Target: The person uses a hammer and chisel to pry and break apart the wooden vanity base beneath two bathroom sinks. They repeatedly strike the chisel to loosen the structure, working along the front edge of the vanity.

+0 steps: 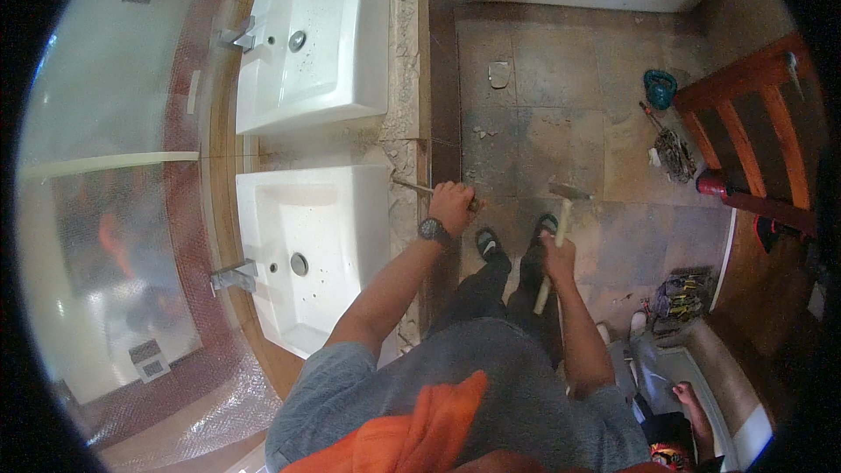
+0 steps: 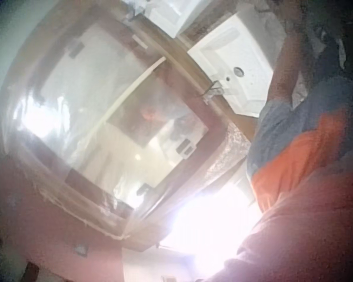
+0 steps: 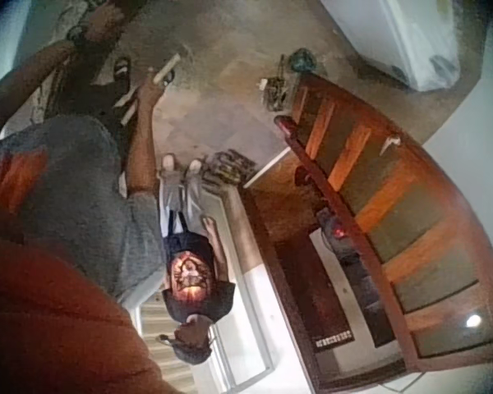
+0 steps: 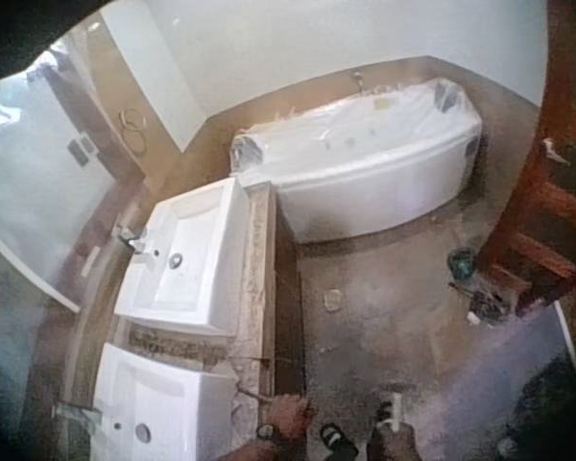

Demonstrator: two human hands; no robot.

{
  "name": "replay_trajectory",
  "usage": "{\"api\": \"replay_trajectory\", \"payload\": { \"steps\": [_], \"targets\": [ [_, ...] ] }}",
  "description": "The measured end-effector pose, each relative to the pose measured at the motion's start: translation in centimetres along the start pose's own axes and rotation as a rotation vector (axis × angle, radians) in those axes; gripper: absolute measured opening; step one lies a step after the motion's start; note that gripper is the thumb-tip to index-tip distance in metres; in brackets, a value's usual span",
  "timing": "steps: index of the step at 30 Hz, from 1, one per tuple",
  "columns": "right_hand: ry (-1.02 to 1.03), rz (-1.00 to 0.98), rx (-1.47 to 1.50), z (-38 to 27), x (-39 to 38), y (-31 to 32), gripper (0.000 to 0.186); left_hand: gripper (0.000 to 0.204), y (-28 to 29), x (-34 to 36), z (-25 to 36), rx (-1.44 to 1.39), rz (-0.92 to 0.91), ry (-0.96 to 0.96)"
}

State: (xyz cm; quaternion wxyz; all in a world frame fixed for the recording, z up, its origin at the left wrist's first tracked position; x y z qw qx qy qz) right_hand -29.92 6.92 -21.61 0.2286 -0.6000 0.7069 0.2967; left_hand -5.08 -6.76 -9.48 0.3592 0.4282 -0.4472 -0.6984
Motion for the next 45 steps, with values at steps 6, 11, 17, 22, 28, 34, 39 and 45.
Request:
{"api": "replay_trajectory", "payload": {
  "steps": [6,11,17,22,28,34,39,45],
  "targets": [
    [0.036,0.049,-0.154,6.0,0.3,8.1,0.035,0.037,-0.8,-1.6,0.1,-0.026,-0.026,-0.107],
    [0.029,0.092,-0.258,8.1,-1.5,12.7,0.039,0.042,-0.4,-2.2,0.4,-0.036,-0.049,-0.176],
    [-0.155,0.084,-0.236,11.2,-1.4,16.9,0.040,0.054,2.6,5.9,-3.7,-0.057,0.070,0.329],
    [-0.213,0.124,-0.130,9.1,-0.1,18.3,0.038,0.047,2.7,7.2,-3.0,-0.043,0.080,0.286],
    [-0.234,0.098,-0.070,9.0,-0.1,16.9,0.037,0.028,-9.5,-13.7,9.1,-0.298,-0.269,-0.452],
    [-0.253,0.033,-0.134,8.4,-0.3,14.6,0.036,0.038,-4.9,-14.5,13.7,-0.300,-0.098,-0.371],
    [-0.173,-0.095,-0.200,7.7,0.1,11.3,0.034,0.037,3.1,-13.7,11.7,-0.266,0.197,-0.220],
    [-0.061,-0.179,-0.358,7.8,-1.9,6.7,0.035,0.033,3.3,-18.9,10.0,-0.238,0.441,-0.132]
  ]
}}
Point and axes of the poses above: each hand's wrist, its own x-axis towards the middle knuckle, its own y-axis out of the back of the hand, z = x × y, the point moved 10 cm from there along x, towards the middle knuckle, and after that the axes turned 4 degrees about -z, right-handed, at the moved point
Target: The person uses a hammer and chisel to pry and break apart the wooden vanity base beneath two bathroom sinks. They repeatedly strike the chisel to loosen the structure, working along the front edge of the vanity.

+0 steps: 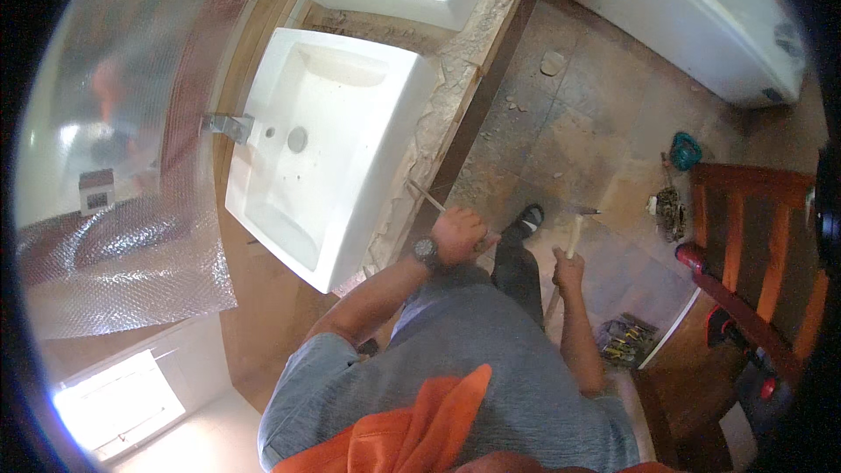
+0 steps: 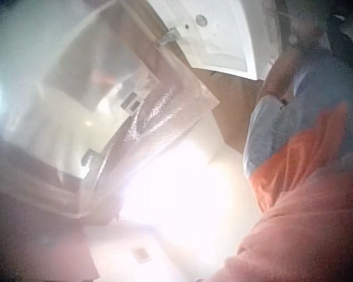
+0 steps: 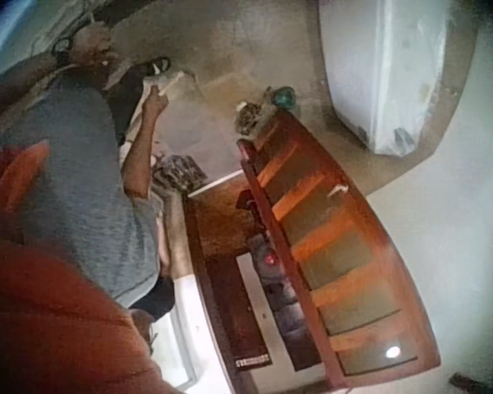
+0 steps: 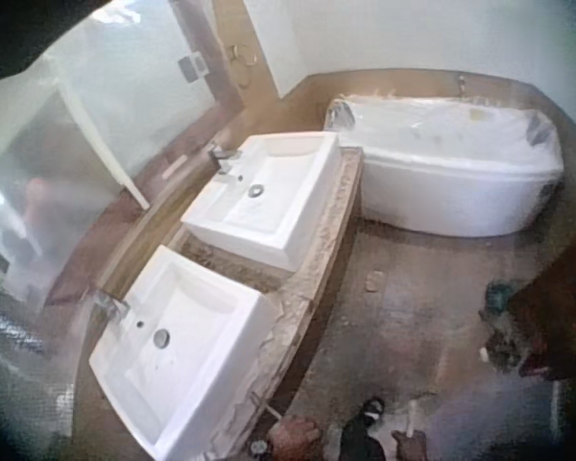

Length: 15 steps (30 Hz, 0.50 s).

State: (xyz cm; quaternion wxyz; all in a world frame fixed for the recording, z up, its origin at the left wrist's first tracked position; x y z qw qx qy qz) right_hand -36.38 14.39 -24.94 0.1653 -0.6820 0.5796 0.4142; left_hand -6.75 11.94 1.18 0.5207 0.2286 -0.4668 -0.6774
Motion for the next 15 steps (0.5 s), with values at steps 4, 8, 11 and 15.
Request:
{"api": "replay_trajectory", "payload": {
  "steps": [4,8,11,15],
  "targets": [
    [0.204,0.063,-0.043,0.4,-2.2,-2.9,0.032,0.033,-1.7,-2.9,-1.1,-0.054,0.012,-0.068],
    [0.220,0.086,-0.018,-1.0,-7.9,-6.0,0.033,0.034,-6.2,-5.0,-2.8,-0.001,-0.200,-0.085],
    [0.234,0.104,0.030,-1.0,-11.9,-8.4,0.035,0.031,-7.2,-3.7,-3.8,-0.041,-0.299,-0.035],
    [0.234,0.071,0.082,-1.0,-16.1,-10.7,0.041,0.024,-7.3,-1.7,-4.5,-0.036,-0.320,0.036]
  ]
}}
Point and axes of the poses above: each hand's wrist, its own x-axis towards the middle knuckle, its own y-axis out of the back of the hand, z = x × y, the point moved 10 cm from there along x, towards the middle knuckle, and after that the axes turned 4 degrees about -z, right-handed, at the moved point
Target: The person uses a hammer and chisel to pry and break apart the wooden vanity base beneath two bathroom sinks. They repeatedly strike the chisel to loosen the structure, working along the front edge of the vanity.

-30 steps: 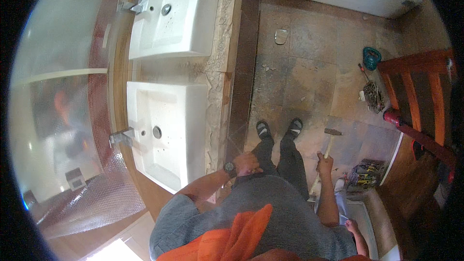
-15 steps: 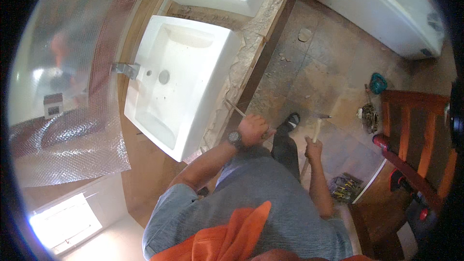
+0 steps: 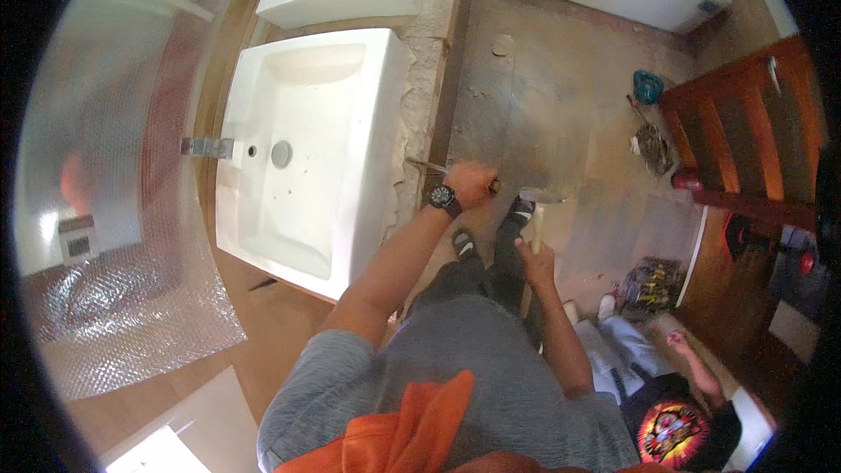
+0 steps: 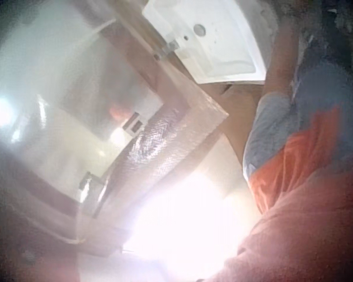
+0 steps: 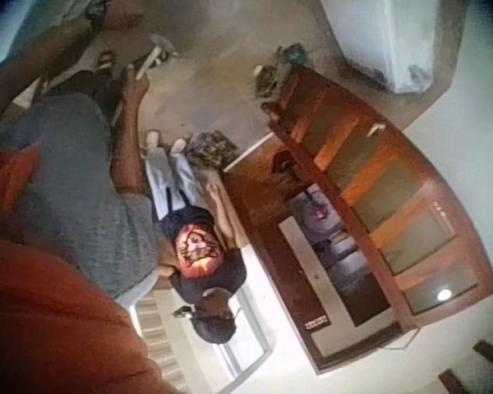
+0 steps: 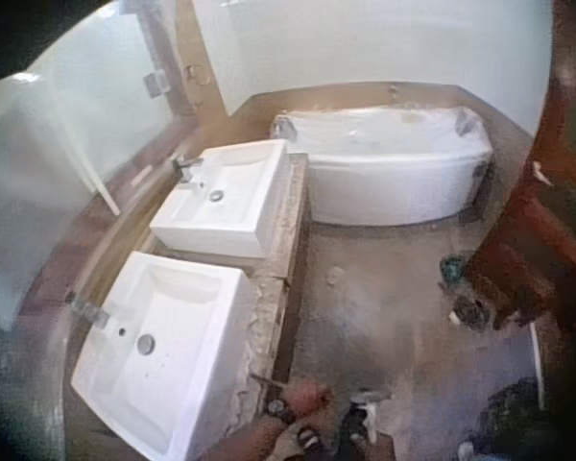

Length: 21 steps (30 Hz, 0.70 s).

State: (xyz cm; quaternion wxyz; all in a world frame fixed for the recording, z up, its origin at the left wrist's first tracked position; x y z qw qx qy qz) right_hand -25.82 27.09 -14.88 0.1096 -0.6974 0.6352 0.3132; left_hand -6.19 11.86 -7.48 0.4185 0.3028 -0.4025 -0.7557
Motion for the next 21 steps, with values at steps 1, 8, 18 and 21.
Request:
{"api": "replay_trajectory", "payload": {
  "steps": [1,8,18,21],
  "targets": [
    [-0.007,-0.011,0.045,-0.6,-0.9,-0.3,0.041,0.022,-0.6,0.2,-0.2,0.012,-0.003,-0.006],
    [-0.028,-0.064,0.492,-3.3,-0.4,-2.3,0.042,0.012,1.9,1.0,-0.6,0.056,0.228,0.071],
    [-0.246,-0.114,0.609,1.7,3.4,-6.7,0.039,0.014,-0.6,2.0,-0.4,0.106,0.058,0.098],
    [-0.265,-0.054,0.952,1.3,3.2,-4.8,0.033,0.015,-1.3,1.9,-0.8,0.124,0.036,0.129]
  ]
}}
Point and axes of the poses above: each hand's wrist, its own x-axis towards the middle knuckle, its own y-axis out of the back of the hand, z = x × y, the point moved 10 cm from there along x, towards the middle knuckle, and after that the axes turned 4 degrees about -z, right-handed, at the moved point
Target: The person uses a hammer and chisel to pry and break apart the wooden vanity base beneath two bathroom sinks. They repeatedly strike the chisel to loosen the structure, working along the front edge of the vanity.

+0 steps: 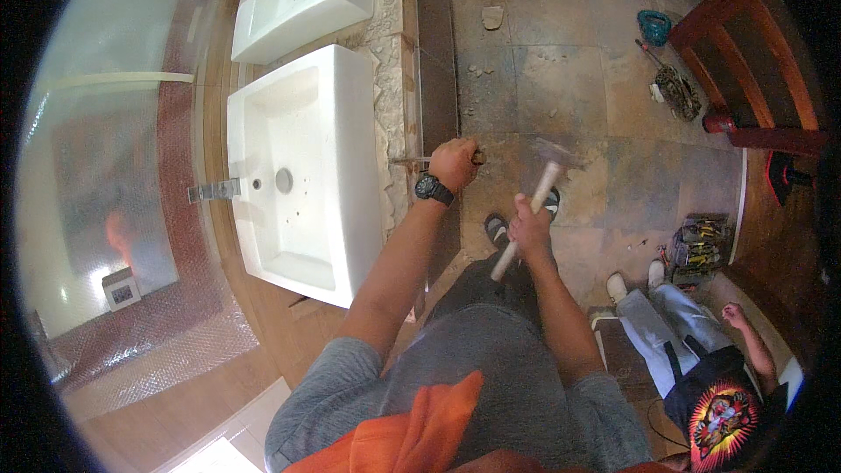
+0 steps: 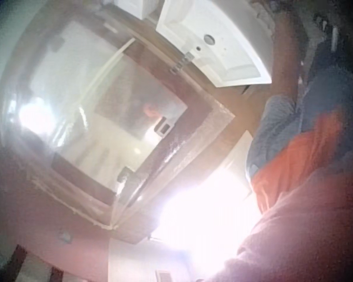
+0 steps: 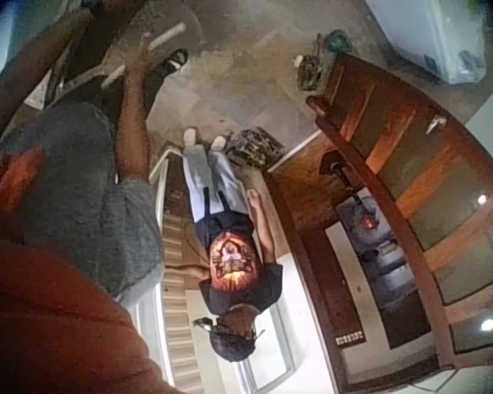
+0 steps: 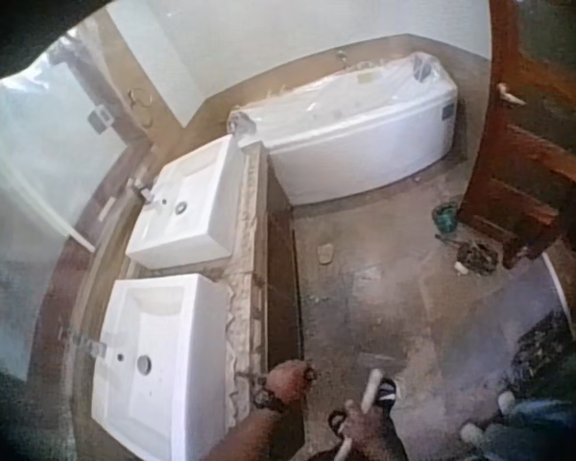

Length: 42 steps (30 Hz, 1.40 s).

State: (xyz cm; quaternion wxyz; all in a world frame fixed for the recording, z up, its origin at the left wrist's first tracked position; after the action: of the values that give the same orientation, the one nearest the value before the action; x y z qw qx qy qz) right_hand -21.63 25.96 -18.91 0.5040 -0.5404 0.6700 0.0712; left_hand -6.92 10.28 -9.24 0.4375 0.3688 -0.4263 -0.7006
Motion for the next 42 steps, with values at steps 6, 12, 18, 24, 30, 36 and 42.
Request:
{"api": "replay_trajectory", "payload": {
  "steps": [6,12,18,24,30,36,42],
  "targets": [
    [0.081,-0.008,-0.646,0.7,0.3,-1.1,0.046,0.015,-0.2,0.4,0.2,0.018,-0.028,0.002],
    [0.092,0.024,-0.005,-1.8,-0.6,-1.0,0.034,0.015,-0.2,0.2,-0.1,-0.019,-0.012,-0.026],
    [0.010,0.012,-0.660,0.3,-0.6,-1.2,0.045,0.014,-0.6,0.6,-0.6,0.008,-0.057,0.012],
    [0.093,0.284,-0.406,3.4,1.3,2.1,0.044,0.012,-1.1,0.3,-1.0,0.056,-0.062,0.021],
    [0.073,0.078,-0.515,-1.1,0.0,0.7,0.040,0.012,-1.2,0.2,-1.1,0.025,-0.097,0.030],
    [-0.098,0.003,-0.543,7.3,2.3,0.4,0.041,0.010,0.1,0.6,0.3,0.028,-0.088,-0.016],
    [0.085,0.215,-0.410,0.3,-0.9,1.2,0.038,0.010,-0.2,0.0,-0.1,0.016,-0.114,-0.007]
  ]
}}
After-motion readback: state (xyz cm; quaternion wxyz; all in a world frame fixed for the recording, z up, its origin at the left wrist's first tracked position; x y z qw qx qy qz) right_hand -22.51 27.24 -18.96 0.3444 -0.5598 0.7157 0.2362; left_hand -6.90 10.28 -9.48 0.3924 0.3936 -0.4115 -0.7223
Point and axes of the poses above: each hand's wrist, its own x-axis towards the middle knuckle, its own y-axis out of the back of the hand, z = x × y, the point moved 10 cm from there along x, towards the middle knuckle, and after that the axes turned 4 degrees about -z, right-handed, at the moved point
